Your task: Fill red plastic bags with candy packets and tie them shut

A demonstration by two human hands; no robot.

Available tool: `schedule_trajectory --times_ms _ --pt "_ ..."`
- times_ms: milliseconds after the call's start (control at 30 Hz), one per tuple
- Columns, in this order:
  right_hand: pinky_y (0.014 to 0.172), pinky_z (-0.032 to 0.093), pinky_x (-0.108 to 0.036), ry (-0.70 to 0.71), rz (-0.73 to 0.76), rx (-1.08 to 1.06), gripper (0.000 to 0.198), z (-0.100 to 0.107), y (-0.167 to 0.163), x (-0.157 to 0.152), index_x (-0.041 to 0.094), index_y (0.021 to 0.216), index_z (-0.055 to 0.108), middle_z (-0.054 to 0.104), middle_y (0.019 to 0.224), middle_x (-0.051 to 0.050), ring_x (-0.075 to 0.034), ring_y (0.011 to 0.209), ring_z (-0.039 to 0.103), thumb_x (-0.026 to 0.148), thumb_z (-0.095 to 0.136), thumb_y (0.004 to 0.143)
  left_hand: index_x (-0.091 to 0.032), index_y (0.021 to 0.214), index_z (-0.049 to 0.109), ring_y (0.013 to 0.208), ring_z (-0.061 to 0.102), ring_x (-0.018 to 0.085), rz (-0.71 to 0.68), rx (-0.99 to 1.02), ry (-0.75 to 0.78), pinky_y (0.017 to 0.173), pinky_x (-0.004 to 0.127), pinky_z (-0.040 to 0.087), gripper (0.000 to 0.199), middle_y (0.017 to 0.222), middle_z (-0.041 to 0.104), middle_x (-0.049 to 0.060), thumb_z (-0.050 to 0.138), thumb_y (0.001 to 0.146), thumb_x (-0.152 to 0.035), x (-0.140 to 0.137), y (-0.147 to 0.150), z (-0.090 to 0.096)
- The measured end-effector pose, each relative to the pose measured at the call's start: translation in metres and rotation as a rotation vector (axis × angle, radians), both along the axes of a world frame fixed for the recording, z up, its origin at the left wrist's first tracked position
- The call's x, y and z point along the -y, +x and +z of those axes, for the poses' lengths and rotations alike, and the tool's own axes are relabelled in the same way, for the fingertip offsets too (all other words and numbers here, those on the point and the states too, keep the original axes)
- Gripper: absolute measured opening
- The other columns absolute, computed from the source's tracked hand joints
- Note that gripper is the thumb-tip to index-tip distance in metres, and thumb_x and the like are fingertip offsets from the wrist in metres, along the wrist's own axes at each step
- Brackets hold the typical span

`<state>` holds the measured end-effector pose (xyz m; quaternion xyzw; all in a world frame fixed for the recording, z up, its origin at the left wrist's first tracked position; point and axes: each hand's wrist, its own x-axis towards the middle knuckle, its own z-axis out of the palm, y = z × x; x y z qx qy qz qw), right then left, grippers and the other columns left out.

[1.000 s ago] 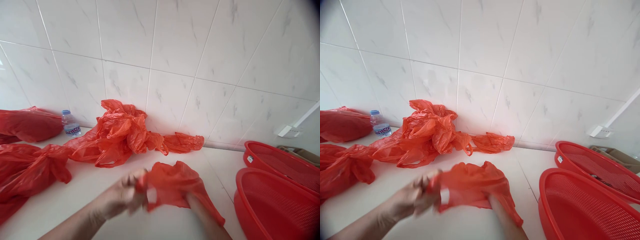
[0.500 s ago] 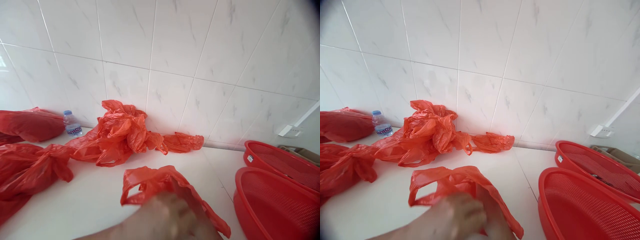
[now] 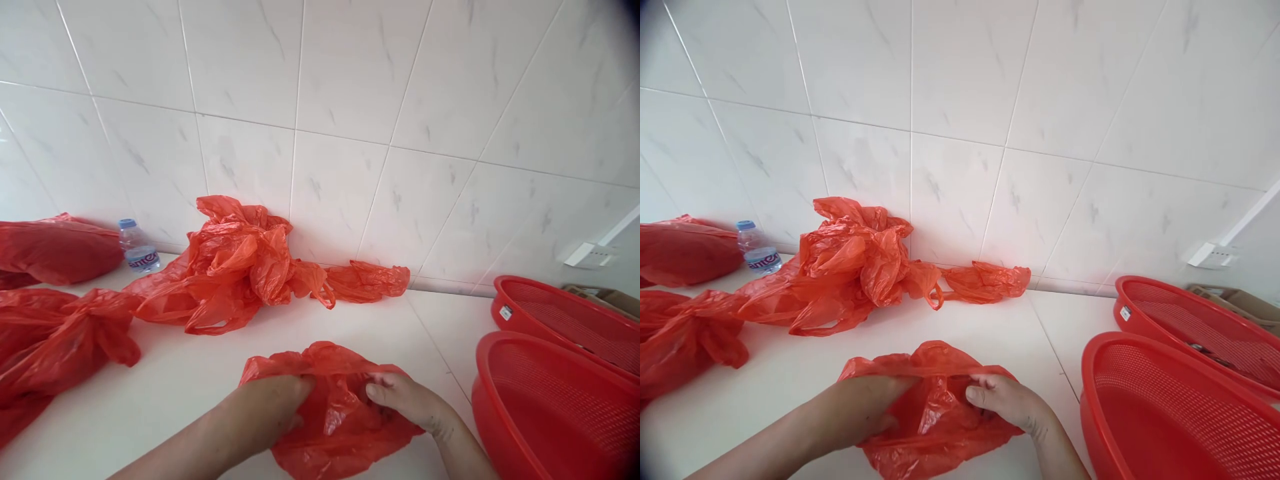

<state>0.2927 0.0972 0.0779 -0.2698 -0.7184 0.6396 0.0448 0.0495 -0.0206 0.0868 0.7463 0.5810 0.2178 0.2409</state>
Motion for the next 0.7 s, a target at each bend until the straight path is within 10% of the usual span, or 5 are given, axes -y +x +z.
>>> schedule_trajectory --times_ms 133,267,333,433,700 --pt "0.087 0.046 -0.034 0.125 -0.128 0.037 0.044 -0.004 -0.007 0.003 0.024 0.118 0.061 0.067 0.105 -0.004 -0.021 0.099 0.062 0.052 0.050 0.086 -0.022 0.081 0.064 0.083 0.062 0.024 -0.193 -0.197 0.079 0.076 0.036 0.048 0.019 0.087 0.067 0.005 0.051 0.082 -0.008 0.010 0.021 0.019" --pt "0.075 0.047 -0.027 0.294 -0.170 0.067 0.040 -0.010 -0.016 0.008 0.029 0.115 0.061 0.068 0.094 0.000 -0.019 0.090 0.062 0.032 0.064 0.075 -0.028 0.116 0.058 0.123 0.047 0.033 -0.349 -0.305 0.241 0.103 0.049 0.035 0.037 0.135 0.053 0.007 0.056 0.082 -0.014 0.010 0.033 0.019" --pt "0.054 0.042 -0.020 0.296 -0.180 0.091 0.050 -0.017 -0.013 0.006 0.029 0.114 0.061 0.065 0.076 0.004 -0.015 0.069 0.060 0.024 0.070 0.065 -0.037 0.130 0.049 0.134 0.031 0.042 -0.280 -0.309 0.135 0.106 0.059 0.027 0.072 0.147 0.040 0.006 0.073 0.065 -0.017 0.007 0.030 0.008" --pt "0.043 0.028 -0.017 0.221 -0.138 0.154 0.033 -0.024 -0.001 -0.004 0.025 0.093 0.068 0.057 0.059 0.007 -0.009 0.050 0.047 0.027 0.073 0.061 -0.044 0.133 0.044 0.118 0.050 0.044 -0.104 -0.285 -0.168 0.087 0.052 0.047 0.094 0.139 0.049 0.006 0.080 0.050 -0.018 0.002 0.017 -0.005" --pt "0.094 0.040 -0.038 -0.106 0.046 -0.240 0.065 -0.015 0.018 -0.014 0.016 0.114 0.063 0.064 0.111 -0.014 -0.023 0.104 0.059 0.064 0.063 0.071 -0.038 0.106 0.067 0.082 0.066 0.024 -0.161 -0.219 -0.102 0.059 0.026 0.047 0.047 0.104 0.065 -0.001 0.072 0.062 -0.021 0.002 0.002 0.002"
